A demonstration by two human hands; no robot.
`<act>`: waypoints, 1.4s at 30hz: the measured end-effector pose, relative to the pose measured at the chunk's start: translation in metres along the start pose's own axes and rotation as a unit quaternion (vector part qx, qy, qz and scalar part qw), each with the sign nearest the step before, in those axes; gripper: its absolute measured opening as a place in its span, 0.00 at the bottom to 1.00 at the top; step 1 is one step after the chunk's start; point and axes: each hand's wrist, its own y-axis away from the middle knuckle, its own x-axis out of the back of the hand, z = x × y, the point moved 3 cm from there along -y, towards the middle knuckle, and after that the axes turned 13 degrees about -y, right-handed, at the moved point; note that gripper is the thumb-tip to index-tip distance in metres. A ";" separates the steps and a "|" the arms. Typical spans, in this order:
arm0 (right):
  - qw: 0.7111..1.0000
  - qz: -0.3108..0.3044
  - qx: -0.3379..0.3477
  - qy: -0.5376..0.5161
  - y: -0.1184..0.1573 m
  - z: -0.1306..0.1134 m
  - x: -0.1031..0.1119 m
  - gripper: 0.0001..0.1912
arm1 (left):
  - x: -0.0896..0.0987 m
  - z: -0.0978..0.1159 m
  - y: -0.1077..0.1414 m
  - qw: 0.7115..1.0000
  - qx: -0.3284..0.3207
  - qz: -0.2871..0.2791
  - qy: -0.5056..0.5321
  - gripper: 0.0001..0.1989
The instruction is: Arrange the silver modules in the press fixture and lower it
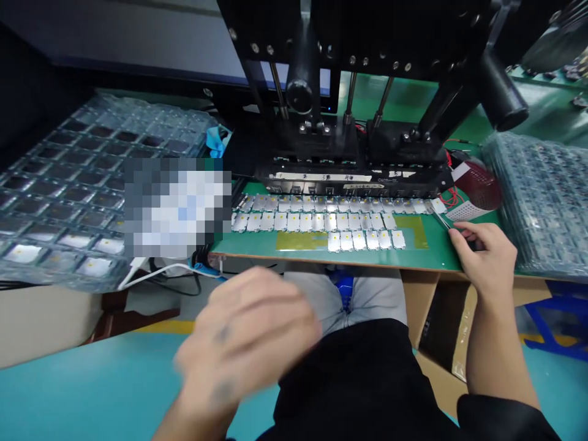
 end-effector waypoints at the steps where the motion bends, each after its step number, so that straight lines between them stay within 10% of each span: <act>1: 1.000 0.020 0.004 0.008 0.001 -0.004 0.001 0.06 | -0.012 -0.011 -0.006 0.999 0.002 0.021 0.029 0.15; 4: 0.995 0.080 0.053 0.040 0.003 -0.026 -0.004 0.04 | -0.054 -0.032 -0.022 0.999 -0.005 -0.033 -0.026 0.15; 7: 0.989 -0.001 0.151 0.003 0.003 -0.059 -0.024 0.09 | -0.080 -0.035 -0.025 0.995 -0.024 -0.058 -0.081 0.14; 10: 0.970 -0.113 0.210 -0.054 0.006 -0.080 -0.045 0.11 | -0.094 -0.030 -0.020 0.991 -0.035 -0.054 -0.118 0.13; 16: 0.966 -0.147 0.190 -0.092 0.010 -0.074 -0.054 0.10 | -0.103 -0.027 -0.017 0.987 -0.044 -0.057 -0.141 0.12; 33: 0.968 -0.135 0.183 -0.104 0.015 -0.055 -0.053 0.14 | -0.103 -0.026 -0.014 0.995 -0.031 -0.036 -0.089 0.13; 38: 0.961 0.040 0.077 -0.262 -0.007 -0.064 -0.025 0.24 | -0.066 -0.045 -0.033 0.988 0.062 0.132 0.050 0.20; 42: 0.921 0.138 0.155 -0.330 -0.072 -0.093 -0.003 0.43 | -0.030 -0.070 -0.100 0.972 0.090 0.216 0.000 0.33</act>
